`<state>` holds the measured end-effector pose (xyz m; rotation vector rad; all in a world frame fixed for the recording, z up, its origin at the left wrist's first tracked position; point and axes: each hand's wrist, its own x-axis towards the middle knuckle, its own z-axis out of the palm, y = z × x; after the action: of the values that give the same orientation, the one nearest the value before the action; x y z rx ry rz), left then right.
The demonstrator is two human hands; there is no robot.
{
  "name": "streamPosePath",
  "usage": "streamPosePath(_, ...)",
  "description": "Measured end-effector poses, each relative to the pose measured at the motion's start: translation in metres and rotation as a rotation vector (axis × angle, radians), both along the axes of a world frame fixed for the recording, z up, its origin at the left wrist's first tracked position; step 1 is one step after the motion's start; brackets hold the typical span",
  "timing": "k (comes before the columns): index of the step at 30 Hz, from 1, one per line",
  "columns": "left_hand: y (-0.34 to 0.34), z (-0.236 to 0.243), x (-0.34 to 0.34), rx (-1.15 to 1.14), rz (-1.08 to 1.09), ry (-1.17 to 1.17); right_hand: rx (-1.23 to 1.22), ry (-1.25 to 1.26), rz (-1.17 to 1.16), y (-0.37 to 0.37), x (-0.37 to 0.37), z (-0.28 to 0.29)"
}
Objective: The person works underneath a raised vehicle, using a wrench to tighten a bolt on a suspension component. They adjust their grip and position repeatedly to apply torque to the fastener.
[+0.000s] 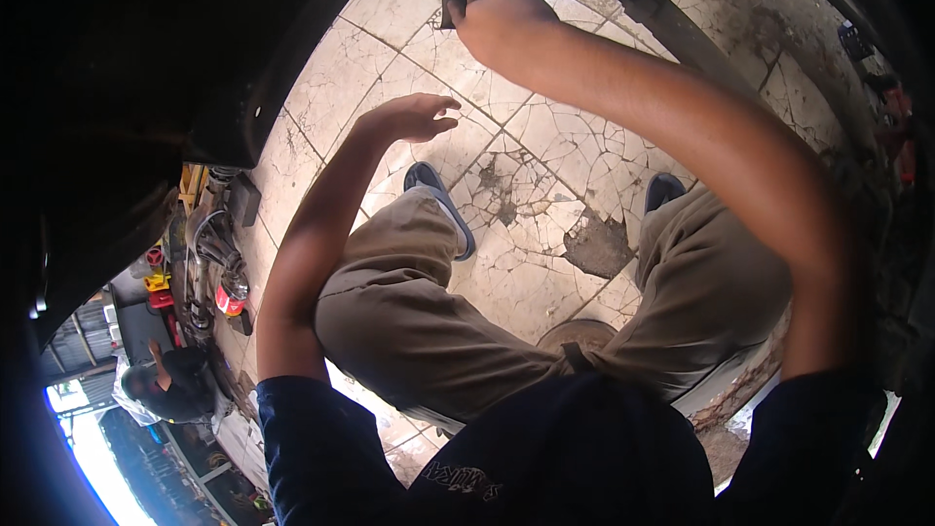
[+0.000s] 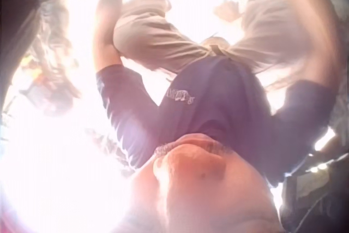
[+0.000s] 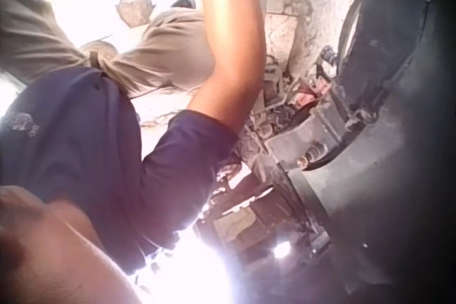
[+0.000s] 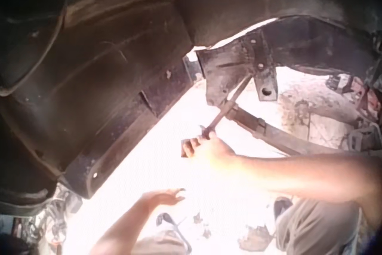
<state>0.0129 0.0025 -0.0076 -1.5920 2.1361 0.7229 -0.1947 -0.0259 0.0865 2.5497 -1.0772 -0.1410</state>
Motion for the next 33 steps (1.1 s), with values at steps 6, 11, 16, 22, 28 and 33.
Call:
streamPosePath(6,0.014,-0.001,0.024,0.045,0.074,0.051,-0.021,-0.009,0.043,-0.006,-0.003,-0.001)
streamPosePath(11,0.027,0.001,0.041,0.085,0.151,0.025,-0.139,-0.165,0.231,-0.02,-0.009,-0.018)
streamPosePath(16,0.033,0.002,0.045,0.102,0.174,-0.004,0.115,-0.096,0.267,-0.031,-0.02,0.002)
streamPosePath(22,0.028,0.006,0.045,0.069,0.151,-0.002,-0.017,-0.017,0.27,-0.03,-0.012,0.0)
streamPosePath(28,0.027,0.023,0.036,0.045,-0.013,-0.189,0.017,-0.025,0.362,-0.028,-0.015,0.004)
streamPosePath(33,0.029,0.035,-0.007,-0.001,-0.075,-0.045,-0.142,-0.099,0.506,-0.028,-0.034,0.002)
